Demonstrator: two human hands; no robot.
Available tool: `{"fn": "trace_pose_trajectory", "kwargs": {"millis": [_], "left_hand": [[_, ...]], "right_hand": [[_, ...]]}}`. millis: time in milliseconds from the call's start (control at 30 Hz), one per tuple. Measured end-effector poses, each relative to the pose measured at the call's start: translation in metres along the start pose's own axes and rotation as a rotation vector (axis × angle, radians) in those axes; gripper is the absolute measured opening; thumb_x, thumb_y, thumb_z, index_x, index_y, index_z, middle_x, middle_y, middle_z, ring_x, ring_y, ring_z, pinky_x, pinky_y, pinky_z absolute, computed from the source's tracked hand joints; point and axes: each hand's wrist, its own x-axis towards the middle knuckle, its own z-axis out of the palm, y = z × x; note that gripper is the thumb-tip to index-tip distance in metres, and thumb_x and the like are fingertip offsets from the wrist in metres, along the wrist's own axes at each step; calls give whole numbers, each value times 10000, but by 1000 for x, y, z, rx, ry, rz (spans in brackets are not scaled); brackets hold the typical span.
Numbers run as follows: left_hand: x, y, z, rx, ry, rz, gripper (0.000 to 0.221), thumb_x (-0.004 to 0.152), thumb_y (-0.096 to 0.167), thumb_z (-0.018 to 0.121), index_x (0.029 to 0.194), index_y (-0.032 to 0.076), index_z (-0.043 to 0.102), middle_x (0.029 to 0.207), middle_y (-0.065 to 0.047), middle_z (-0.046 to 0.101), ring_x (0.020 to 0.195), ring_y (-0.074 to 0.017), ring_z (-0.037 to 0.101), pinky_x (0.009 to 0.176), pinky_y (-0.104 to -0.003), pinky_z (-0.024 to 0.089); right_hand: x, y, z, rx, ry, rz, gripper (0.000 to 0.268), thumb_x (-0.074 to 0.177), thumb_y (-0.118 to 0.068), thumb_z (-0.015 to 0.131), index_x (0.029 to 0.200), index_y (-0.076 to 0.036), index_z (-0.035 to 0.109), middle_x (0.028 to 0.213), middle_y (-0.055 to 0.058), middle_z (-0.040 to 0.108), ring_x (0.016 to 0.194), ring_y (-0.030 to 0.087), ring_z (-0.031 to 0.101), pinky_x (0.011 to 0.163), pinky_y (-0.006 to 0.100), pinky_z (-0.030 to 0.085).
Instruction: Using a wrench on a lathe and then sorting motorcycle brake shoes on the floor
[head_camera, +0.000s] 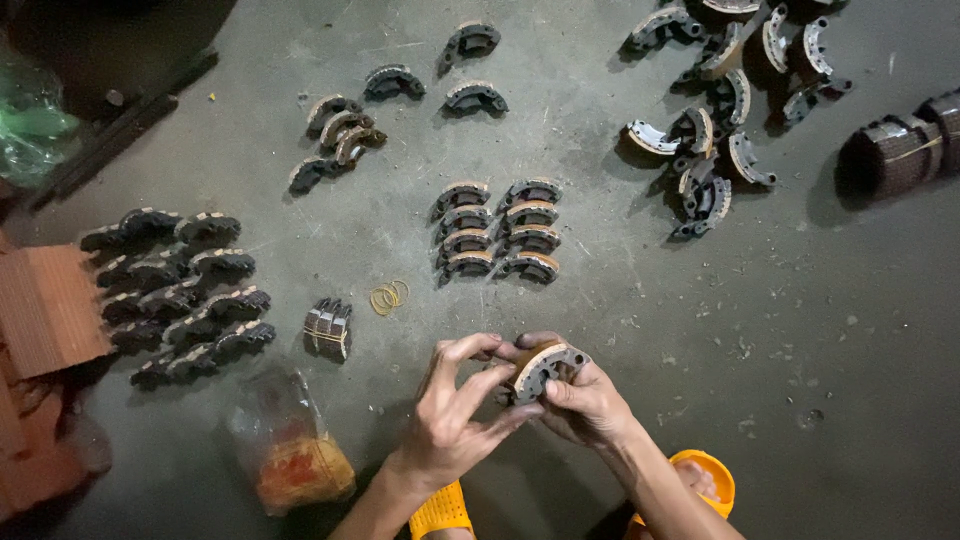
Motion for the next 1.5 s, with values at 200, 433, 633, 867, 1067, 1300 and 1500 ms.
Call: {"fn": "trace_pose_trajectory", "kwargs": {"millis": [200,433,633,867,1067,1300,1500], "left_hand": [[2,-2,2,-7,15,5,363,795,226,879,985,-42,725,1222,-193,583,1040,-301,636,891,-409,582],[4,-6,7,-6,-13,-69,352,828,198,840,1046,-43,705,1218,-178,592,1026,-289,642,858,-382,609],[-24,-83,43,137,-408,-191,412,843,217,799,1181,8,691,1253,-180,618,857,-258,695,639,-335,630],[-35,-130,40,62,-331,-295,276,957,135,699,1172,-35,660,1124,-193,656,1101,-373,683,952,-471,564],[-51,-161,53,-81,-86,-203,314,798,21,723,1104,-20,670,1178,-120,662,1024,-302,650,896,-391,534],[-3,-210,64,537,-123,-86,937,670,281,878,1458,22,442,1545,-254,347,1413,-423,360,1130,-614,323],[33,-238,60,623,-364,-87,1167,644,380,900,1549,-36,291,1662,-329,151,1511,-482,221,1116,-764,229]], "right_hand": [[2,0,1,-12,-13,-17,528,904,18,757,1384,-21,540,1430,213,599,1258,331,625,1099,471,491],[0,-3,-9,-120,154,8,641,867,-7,749,1446,18,476,1414,240,610,1214,331,641,1008,404,535],[16,-76,-17,-1597,507,-169,606,728,-117,863,1270,-72,596,1165,115,783,993,226,788,891,362,652],[64,-111,-42,-2485,601,-280,461,747,-329,845,1164,-257,662,1002,-4,650,770,339,696,667,477,597],[69,-97,-45,-2610,526,-304,341,785,-141,698,1122,-190,693,981,92,603,832,308,643,684,422,555],[65,-98,-47,-2512,511,-249,344,860,-172,631,1201,-155,673,1088,83,612,911,306,626,781,410,533],[51,-117,-35,-2318,532,-500,316,900,-179,726,1188,-71,654,1060,111,669,865,251,688,718,360,611]]}}
